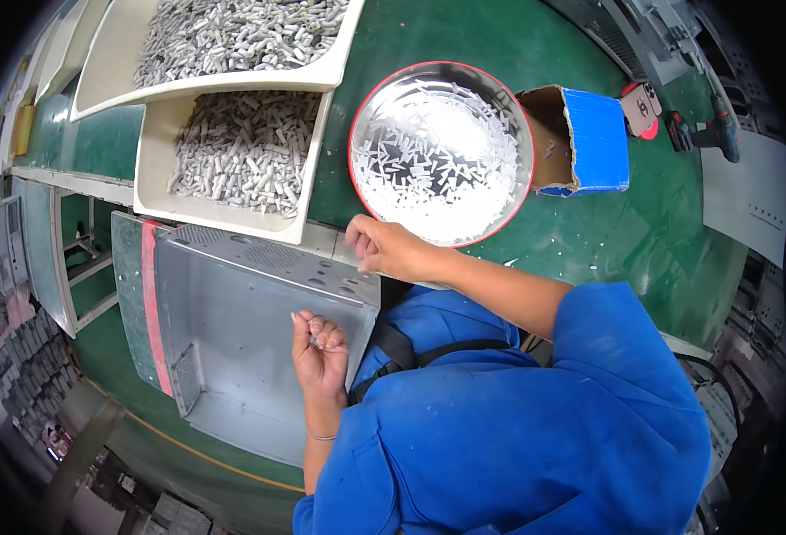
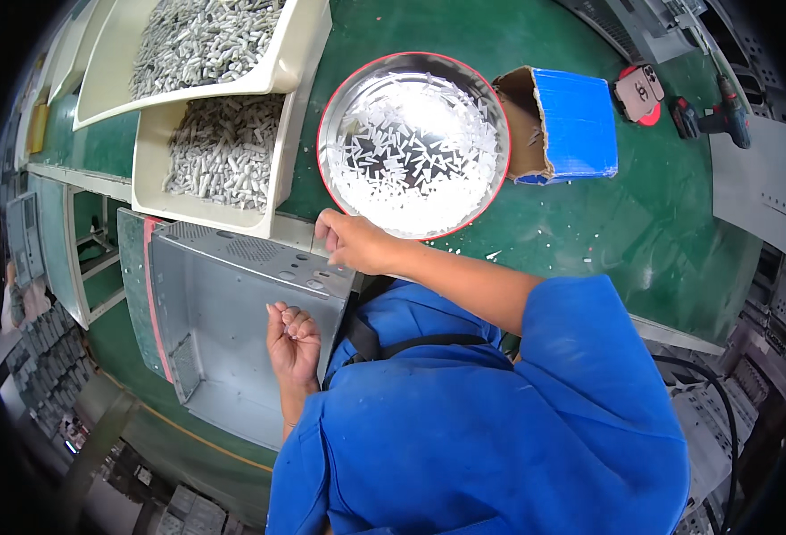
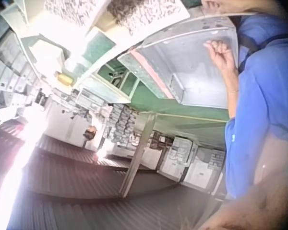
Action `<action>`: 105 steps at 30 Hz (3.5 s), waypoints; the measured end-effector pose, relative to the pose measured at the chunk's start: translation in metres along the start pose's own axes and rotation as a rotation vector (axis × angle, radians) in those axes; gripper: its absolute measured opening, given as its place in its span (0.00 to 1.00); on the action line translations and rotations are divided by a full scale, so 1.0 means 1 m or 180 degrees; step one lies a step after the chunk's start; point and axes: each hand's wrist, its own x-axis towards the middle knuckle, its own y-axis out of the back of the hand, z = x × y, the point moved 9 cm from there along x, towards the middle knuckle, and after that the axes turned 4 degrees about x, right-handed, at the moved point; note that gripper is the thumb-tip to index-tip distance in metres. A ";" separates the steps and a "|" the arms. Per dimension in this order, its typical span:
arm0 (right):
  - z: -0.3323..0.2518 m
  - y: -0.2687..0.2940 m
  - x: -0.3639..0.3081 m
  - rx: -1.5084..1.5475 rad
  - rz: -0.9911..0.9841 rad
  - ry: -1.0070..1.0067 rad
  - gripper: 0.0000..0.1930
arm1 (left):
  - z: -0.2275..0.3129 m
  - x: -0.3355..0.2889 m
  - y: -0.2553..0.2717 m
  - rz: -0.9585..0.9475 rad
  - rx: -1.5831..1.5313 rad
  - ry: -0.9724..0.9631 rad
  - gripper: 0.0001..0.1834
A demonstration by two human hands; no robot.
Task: The person places small white plastic fasteners into pre-drilled holes on a metal chassis. They pick the fasteners from a red bowl and a white bin, inserting them one by one into the chassis. The person works at a green assembly table in a factory setting.
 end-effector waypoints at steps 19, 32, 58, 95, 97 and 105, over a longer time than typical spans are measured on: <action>0.017 -0.018 0.015 0.1042 0.0065 0.0036 0.11 | -0.006 0.002 0.001 -0.0028 0.0214 0.0061 0.11; 0.008 -0.021 0.011 0.0226 -0.0262 0.0043 0.06 | -0.005 0.004 0.005 -0.0047 0.0158 0.0089 0.11; -0.024 -0.031 0.011 -0.0780 -0.0288 0.0925 0.13 | -0.004 0.006 0.006 -0.0044 0.0194 0.0111 0.10; -0.007 -0.025 0.015 -0.0249 -0.0437 0.0437 0.08 | 0.005 0.004 0.007 0.0008 0.0447 -0.0147 0.10; -0.008 -0.027 0.013 -0.0632 -0.0428 0.0433 0.07 | 0.005 0.003 0.005 -0.0041 0.0464 -0.0182 0.09; -0.014 -0.031 0.011 -0.1851 -0.0244 0.0289 0.10 | 0.004 -0.002 -0.004 -0.0321 0.0430 -0.0227 0.11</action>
